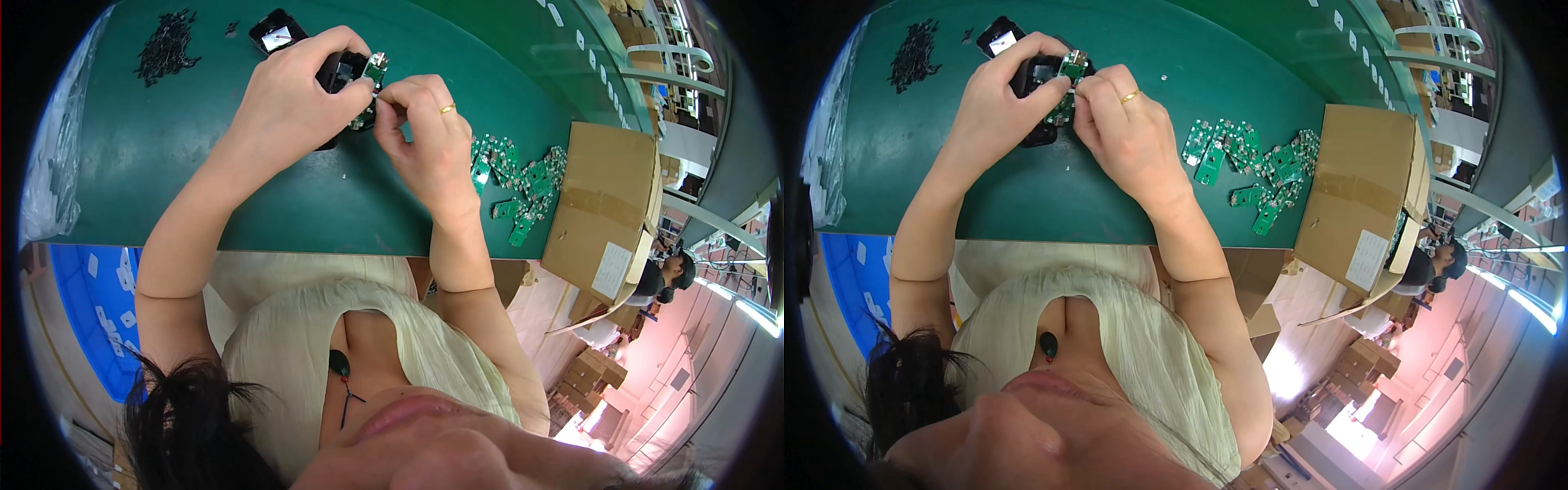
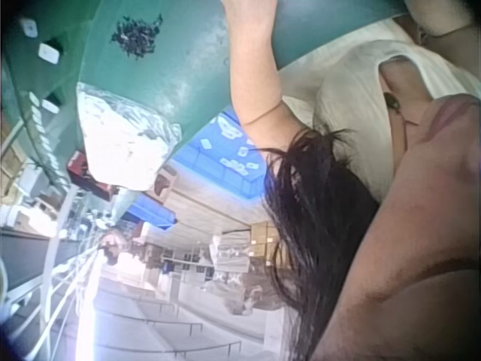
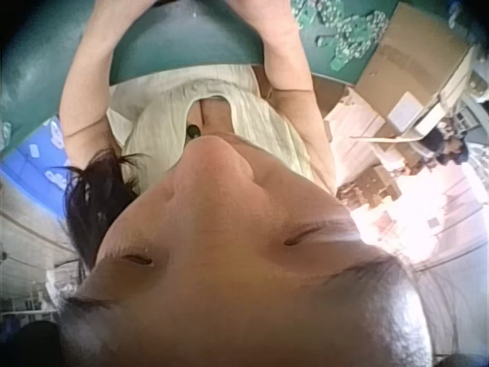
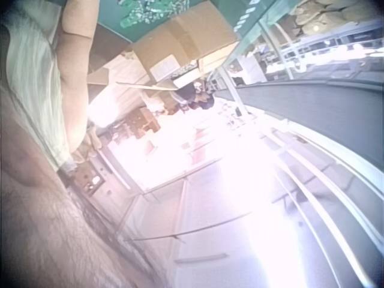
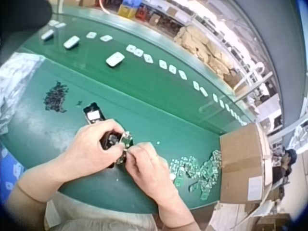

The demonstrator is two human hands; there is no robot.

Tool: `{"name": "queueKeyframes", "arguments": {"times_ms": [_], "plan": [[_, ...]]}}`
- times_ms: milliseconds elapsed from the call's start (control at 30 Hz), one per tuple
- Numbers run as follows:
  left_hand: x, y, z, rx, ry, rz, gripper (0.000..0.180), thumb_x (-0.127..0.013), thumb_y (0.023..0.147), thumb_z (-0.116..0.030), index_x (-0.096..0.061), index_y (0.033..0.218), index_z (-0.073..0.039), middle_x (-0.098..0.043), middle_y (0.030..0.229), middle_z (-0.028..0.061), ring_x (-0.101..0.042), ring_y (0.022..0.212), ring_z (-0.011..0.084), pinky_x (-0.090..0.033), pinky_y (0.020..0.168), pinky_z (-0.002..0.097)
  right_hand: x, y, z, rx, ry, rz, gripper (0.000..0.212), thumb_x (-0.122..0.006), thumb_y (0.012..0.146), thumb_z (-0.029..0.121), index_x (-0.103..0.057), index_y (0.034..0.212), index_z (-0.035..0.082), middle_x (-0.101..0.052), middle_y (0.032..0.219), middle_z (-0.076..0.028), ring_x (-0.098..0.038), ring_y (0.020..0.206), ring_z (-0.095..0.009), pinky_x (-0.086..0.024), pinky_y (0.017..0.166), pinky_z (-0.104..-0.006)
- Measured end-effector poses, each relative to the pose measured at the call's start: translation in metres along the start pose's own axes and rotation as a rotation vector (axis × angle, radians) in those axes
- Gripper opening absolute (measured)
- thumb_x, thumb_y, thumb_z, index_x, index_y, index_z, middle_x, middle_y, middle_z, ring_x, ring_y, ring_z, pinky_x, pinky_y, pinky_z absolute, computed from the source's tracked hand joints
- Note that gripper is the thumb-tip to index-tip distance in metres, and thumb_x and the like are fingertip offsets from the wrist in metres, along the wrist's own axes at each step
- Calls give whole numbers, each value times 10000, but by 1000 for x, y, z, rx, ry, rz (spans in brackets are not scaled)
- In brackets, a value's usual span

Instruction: The person assembles electronic circuit boards into plastic housing cases by hand.

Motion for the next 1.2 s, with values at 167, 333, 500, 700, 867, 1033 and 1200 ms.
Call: {"name": "queueKeyframes", "arguments": {"times_ms": [167,333,500,700,867,1033,1200], "plan": [[-4,-3,5,-135,50,-64,187,-607,749,-62,-579,933,-35,-604,791,30,-546,689,105,-443,656,235,-6,-4,3,-51,-25,50,208,-629,712,-26,-501,867,30,-507,793,-91,-554,559,-233,-470,465,-318],[-10,0,5,-161,-112,-145,158,-604,729,-117,-561,860,-41,-562,739,87,-549,657,237,-448,607,321,-4,0,-2,-36,-3,-3,203,-619,725,-33,-500,881,20,-517,803,-99,-559,572,-245,-474,471,-318],[-11,-2,8,-179,-76,-148,174,-609,759,-77,-559,915,-17,-589,822,73,-559,732,175,-451,675,280,-6,1,-3,-20,15,-24,200,-610,731,-44,-497,886,13,-523,806,-108,-563,583,-256,-477,479,-326],[-21,-3,10,-177,-180,-154,169,-604,806,-88,-559,951,-15,-595,833,37,-552,745,115,-448,680,245,-4,-1,-5,-50,24,-39,191,-601,741,-53,-503,892,10,-519,800,-114,-567,601,-263,-479,492,-329],[-14,-3,-1,25,-507,-18,229,-585,857,-175,-547,1033,-34,-587,859,-3,-522,746,72,-436,649,222,-3,-1,-10,-153,147,-145,242,-670,731,6,-523,922,13,-511,881,-122,-562,638,-228,-476,503,-297],[-10,0,-1,-7,-716,109,360,-511,872,-81,-450,1224,-35,-525,1112,49,-485,982,92,-394,844,239,1,0,-6,-240,108,-109,514,-759,670,87,-486,1100,20,-472,1011,-124,-520,654,-192,-465,489,-265],[-8,-2,8,33,-605,279,403,-451,856,-23,-421,1258,-5,-501,1194,63,-480,1092,122,-375,937,269,5,-1,-2,-370,87,-58,639,-763,664,64,-442,1214,10,-528,977,-124,-546,714,-185,-494,575,-257]]}}
Point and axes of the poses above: each hand's wrist, its own y-axis towards the middle knuckle, its own x-axis out of the back of the hand, z = x × y, the point moved 1 cm from there along y, towards the middle knuckle
